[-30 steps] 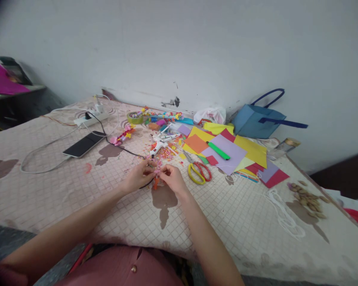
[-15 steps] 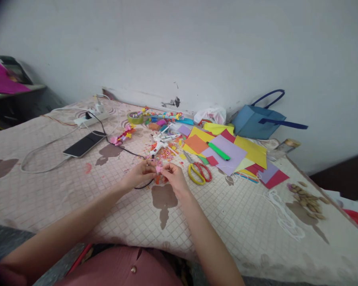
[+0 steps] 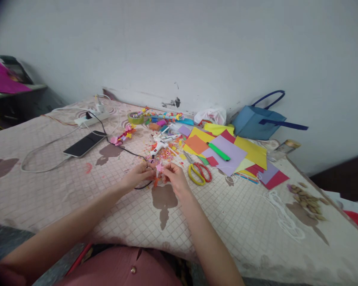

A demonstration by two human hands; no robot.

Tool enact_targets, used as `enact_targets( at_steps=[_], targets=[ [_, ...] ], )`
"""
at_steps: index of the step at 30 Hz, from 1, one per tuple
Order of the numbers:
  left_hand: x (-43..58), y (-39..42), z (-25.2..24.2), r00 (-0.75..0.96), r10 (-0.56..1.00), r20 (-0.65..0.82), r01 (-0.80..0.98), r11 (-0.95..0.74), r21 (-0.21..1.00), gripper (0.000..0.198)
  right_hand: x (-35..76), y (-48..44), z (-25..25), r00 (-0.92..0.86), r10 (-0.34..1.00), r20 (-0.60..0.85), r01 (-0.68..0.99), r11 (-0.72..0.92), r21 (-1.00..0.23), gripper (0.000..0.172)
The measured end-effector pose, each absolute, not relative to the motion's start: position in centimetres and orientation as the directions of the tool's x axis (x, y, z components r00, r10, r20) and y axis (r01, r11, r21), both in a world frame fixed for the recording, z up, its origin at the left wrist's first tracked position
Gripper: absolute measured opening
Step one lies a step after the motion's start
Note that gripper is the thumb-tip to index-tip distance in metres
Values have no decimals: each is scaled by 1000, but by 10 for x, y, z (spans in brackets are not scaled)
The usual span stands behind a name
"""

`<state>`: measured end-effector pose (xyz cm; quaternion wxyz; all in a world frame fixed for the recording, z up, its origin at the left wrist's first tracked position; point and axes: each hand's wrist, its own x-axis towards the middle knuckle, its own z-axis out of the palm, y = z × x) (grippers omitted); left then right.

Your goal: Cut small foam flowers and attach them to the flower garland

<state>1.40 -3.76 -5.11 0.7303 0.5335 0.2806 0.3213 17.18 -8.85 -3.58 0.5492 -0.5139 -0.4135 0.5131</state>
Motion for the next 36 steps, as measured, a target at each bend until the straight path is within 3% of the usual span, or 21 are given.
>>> enact_targets(
  at_steps=[11, 16, 21, 28, 36],
  targets=[
    [10, -39, -45, 702, 707, -90, -62, 186, 981, 36, 172, -88, -39, 172, 984, -39, -73, -27, -997, 24],
    [10, -37, -47, 674, 736, -54, 32, 45, 999, 29, 177, -88, -40, 279, 960, 37, 49, 25, -999, 22],
    [9, -38, -42, 532, 845, 55, 151, -159, 976, 18, 188, -87, -38, 413, 902, 125, 132, 76, -988, 20],
    [10, -44, -34, 430, 888, 166, 211, -278, 937, 16, 184, -88, -32, 381, 922, 75, 20, 73, -997, 25],
    [11, -42, -37, 506, 855, 114, 126, -204, 971, 21, 178, -90, -31, 314, 949, 19, -100, 53, -994, 24]
  ],
)
